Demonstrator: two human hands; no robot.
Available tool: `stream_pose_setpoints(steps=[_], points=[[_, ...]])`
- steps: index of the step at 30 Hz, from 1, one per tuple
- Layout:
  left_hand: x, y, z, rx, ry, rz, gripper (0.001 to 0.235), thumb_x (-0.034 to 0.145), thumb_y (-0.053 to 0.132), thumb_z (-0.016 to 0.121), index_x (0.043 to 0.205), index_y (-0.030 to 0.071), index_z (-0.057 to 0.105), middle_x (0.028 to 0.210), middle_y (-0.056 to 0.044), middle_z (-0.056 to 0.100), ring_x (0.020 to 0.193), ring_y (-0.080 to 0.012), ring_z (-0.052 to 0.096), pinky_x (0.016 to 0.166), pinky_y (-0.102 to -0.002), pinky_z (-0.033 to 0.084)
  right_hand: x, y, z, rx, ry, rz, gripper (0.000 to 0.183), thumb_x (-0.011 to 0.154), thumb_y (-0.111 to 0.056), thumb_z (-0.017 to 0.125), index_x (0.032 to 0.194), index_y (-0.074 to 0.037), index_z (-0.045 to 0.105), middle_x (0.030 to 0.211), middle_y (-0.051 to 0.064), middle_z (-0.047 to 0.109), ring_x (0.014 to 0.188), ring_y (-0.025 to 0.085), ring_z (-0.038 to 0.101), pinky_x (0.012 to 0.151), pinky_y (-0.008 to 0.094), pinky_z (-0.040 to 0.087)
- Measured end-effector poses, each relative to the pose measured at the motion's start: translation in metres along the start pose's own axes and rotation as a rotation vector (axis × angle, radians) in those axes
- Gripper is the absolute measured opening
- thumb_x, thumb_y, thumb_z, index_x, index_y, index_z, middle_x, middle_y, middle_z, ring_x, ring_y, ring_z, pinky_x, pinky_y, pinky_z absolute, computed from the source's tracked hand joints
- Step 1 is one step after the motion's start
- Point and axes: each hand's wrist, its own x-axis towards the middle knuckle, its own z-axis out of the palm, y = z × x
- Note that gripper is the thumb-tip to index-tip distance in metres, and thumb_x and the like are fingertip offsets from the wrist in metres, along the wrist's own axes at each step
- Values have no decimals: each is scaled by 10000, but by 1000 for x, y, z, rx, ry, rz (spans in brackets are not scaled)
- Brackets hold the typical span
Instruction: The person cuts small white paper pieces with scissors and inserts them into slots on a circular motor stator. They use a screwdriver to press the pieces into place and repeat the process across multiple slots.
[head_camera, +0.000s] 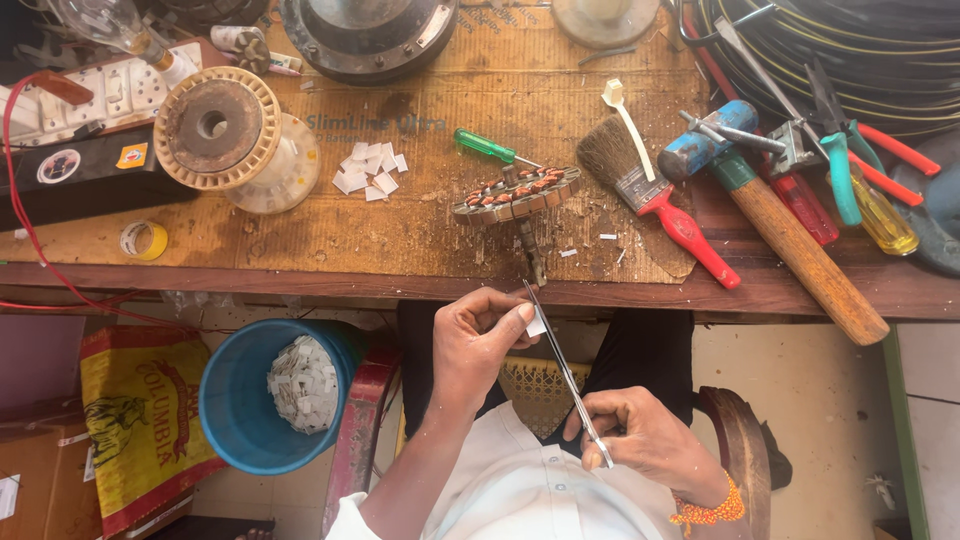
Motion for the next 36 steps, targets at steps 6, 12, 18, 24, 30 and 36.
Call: stream_pose_setpoints(steps=[6,12,18,24,30,36], points=[[-2,-1,-1,-64,-7,-41,140,912,109,730,954,-23,745,832,-88,768,728,-111,731,631,-265,638,-1,18,-4,-116,53,31,237,692,-97,804,851,73,762,581,68,663,547,85,573,521,254,418],[-11,1,4,-184,-51,-21,214,985,189,667,1080,10,737,826,-52,692,733,-92,680,503,-238,546,-17,9,8,116,314,-405,527,727,-294,844,1094,71,742,783,88,789,714,125,704,650,219,479],[-36,13,7,72,-233,40,339,951,47,642,1288,68,674,982,3,654,765,-69,638,617,-222,577,-9,-22,15,227,398,-579,625,841,-239,829,1331,21,539,1225,133,695,939,143,665,804,278,571],[-44,28,8,415,-287,247,288,891,26,745,1140,58,605,932,-32,716,778,-81,719,623,-218,597,8,-26,19,134,506,-477,351,834,-127,823,1110,49,696,989,128,772,906,157,725,836,291,582],[-42,16,7,406,-309,189,188,876,75,783,1027,28,683,923,-42,702,773,-101,700,599,-256,595,7,-15,13,121,490,-378,265,823,-102,825,1022,36,717,898,73,742,831,128,699,784,265,557],[-44,-2,12,233,-220,34,201,853,170,795,965,23,716,920,-28,696,805,-97,694,641,-254,575,11,-11,25,44,566,-371,241,817,-78,826,1014,15,722,927,37,689,828,98,632,734,261,522]])
